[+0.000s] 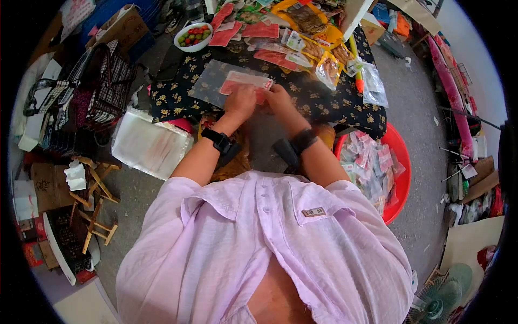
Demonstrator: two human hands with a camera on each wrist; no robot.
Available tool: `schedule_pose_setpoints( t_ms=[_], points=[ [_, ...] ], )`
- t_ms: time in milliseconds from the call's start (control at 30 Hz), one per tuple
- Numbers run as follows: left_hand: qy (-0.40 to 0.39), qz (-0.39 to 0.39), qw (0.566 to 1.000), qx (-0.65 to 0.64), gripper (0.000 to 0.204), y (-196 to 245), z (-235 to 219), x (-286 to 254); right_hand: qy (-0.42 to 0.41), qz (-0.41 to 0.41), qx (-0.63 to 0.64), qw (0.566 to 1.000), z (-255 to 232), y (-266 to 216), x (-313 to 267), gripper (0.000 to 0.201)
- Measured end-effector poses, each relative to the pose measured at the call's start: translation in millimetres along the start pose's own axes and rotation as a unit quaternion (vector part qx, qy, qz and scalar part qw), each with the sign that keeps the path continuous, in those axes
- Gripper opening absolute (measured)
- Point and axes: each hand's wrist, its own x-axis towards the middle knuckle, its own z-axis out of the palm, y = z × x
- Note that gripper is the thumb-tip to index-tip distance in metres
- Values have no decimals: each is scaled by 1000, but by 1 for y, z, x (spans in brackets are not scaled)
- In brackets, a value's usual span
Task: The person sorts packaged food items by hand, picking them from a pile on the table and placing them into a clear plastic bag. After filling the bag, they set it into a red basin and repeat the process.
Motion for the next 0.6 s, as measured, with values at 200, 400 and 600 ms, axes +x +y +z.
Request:
schedule_pose_setpoints(
  t_ms=[200,400,600],
  points=[
    [-10,6,1000,-18,18,2,-4,-3,-129,-52,-56,989,-14,30,40,7],
    [28,-18,998,-55,19,-7,-2,-2,-24,156,249,956,14,1,32,10],
    [34,-10,999,-41,17,-25,4,1,-42,81,170,981,-3,-13,32,20]
  ],
)
